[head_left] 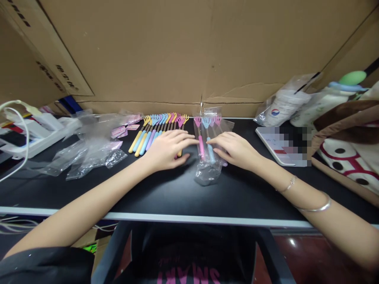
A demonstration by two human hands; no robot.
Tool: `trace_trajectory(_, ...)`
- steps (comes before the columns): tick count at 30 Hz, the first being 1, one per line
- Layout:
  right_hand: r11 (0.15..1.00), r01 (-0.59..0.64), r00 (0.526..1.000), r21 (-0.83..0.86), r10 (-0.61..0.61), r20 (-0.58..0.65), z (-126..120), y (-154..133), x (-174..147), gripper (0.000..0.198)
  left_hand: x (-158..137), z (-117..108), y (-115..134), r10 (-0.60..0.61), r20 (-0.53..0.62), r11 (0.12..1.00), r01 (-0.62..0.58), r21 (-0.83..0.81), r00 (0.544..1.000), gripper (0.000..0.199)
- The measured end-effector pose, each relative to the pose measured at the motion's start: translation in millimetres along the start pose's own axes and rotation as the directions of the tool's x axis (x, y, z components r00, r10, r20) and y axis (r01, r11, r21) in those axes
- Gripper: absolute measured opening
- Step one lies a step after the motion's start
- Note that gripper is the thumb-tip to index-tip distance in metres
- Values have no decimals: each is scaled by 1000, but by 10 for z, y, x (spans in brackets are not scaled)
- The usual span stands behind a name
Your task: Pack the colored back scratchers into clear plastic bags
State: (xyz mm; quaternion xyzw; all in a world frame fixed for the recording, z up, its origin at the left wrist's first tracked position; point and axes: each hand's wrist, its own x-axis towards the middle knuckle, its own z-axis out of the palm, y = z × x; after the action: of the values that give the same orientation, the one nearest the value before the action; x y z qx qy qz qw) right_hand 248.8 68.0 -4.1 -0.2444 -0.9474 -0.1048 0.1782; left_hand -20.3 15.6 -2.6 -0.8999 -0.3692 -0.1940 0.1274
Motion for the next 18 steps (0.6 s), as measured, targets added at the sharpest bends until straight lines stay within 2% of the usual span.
trace_trajectory(3,1000,23,1000,-13,-23,-1,5,-1,-1,27,-27,62,-175,-214,28,972,209,108,977,38)
trace_trajectory(6,999,40,999,-12,-41,-11,0,-8,-1,26,-61,113,-288,-306,117,945,287,159,945,41)
trace_trajectory(9,999,48,999,-4,-49,-13,-8,-21,-2,26,-76,130,-316,-301,153,947,276,166,941,43)
trace_trajectory(18,999,43,999,6,-43,5,-12,-27,-3,28,-49,100,-185,-242,135,963,220,159,961,38)
